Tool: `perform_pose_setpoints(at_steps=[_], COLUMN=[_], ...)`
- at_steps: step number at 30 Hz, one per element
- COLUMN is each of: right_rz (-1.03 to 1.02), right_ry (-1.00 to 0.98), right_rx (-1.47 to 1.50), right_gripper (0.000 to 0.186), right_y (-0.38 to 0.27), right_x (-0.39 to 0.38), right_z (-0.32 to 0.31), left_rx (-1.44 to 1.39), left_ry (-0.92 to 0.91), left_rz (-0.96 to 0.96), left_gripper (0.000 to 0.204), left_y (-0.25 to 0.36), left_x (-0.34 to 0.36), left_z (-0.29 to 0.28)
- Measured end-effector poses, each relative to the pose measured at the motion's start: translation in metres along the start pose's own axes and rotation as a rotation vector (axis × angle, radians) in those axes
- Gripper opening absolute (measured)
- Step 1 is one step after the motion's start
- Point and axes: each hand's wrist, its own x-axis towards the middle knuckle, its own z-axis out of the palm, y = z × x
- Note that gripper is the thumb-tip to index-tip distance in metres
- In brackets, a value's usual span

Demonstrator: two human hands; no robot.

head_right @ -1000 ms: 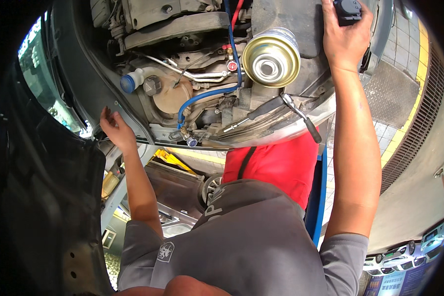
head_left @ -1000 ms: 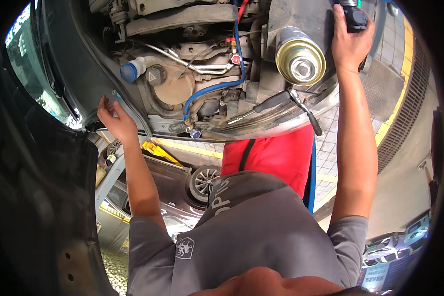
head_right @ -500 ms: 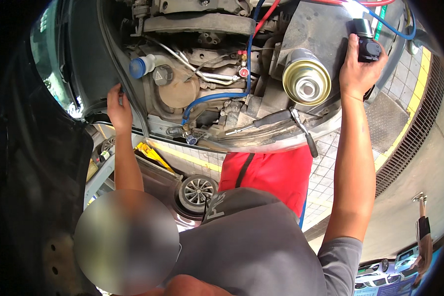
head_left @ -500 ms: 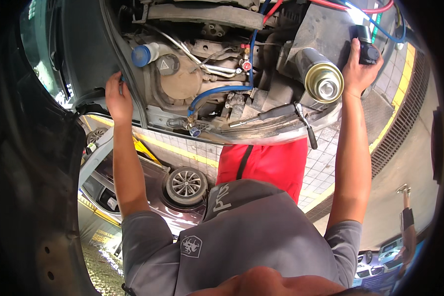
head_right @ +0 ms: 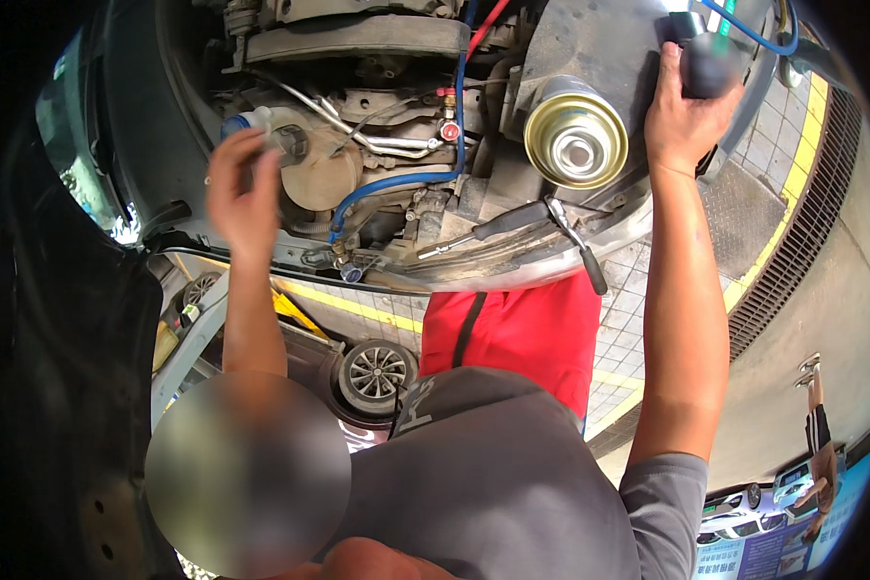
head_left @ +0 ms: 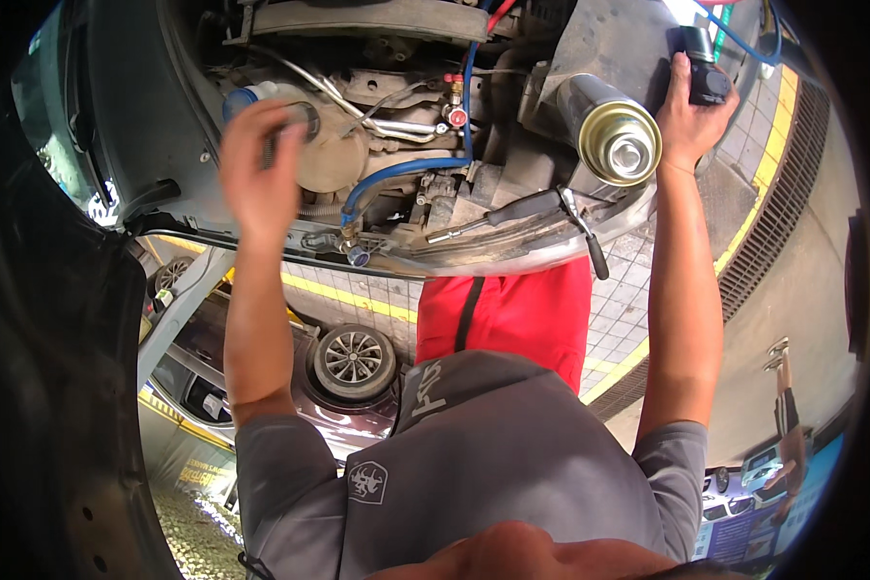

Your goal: The person works under the hood of a car, using a flashlight and a wrench to adjust components in the engine bay. They connect and disconnect hoses and gauges, and later remove a small black component from the engine area.

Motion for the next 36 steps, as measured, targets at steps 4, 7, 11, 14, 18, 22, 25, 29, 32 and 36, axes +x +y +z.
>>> perform_pose_setpoints(at_steps=[4,7,11,14,18,22,25,29,32,36], right_rz=[0.023,0.048,0.024,0.072,-0.009,0.172,0.137,0.03,0.031,0.043], right_ry=[-0.009,-0.013,-0.038,-0.023,-0.013,-0.124,-0.09,-0.018,-0.016,-0.034], right_rx=[0.06,0.068,0.006,0.097,0.003,0.085,0.022,-0.069,-0.063,-0.054], right_gripper=[0.053,0.055,0.06,0.058,0.061,0.045,0.05,0.065,0.066,0.066], right_y=[-0.001,-0.008,-0.006,0.0,-0.002,-0.029,-0.022,0.003,0.003,0.002], right_x=[0.0,0.0,-0.001,-0.001,0.002,-0.003,-0.002,0.001,0.0,0.0], right_z=[0.001,-0.001,-0.003,-0.002,-0.002,-0.008,-0.005,-0.004,-0.004,-0.005], left_rx=[-0.107,-0.053,0.032,0.163,0.221,0.182,0.265,0.225,0.224,0.286], left_ry=[-0.559,-0.992,-1.159,-1.04,-0.904,-0.8,-0.831,-0.889,-0.873,-0.983], left_rz=[0.16,0.195,-0.049,0.093,0.054,-0.056,0.012,0.092,0.166,0.092], left_gripper=[0.021,0.022,0.02,0.019,0.018,0.017,0.017,0.017,0.016,0.021], left_y=[0.037,0.019,-0.005,-0.016,-0.018,-0.017,-0.023,-0.024,-0.026,-0.023], left_x=[0.026,0.036,0.032,0.022,0.01,-0.005,-0.004,0.001,-0.004,-0.001], left_z=[0.073,0.12,0.154,0.163,0.16,0.16,0.16,0.163,0.166,0.169])
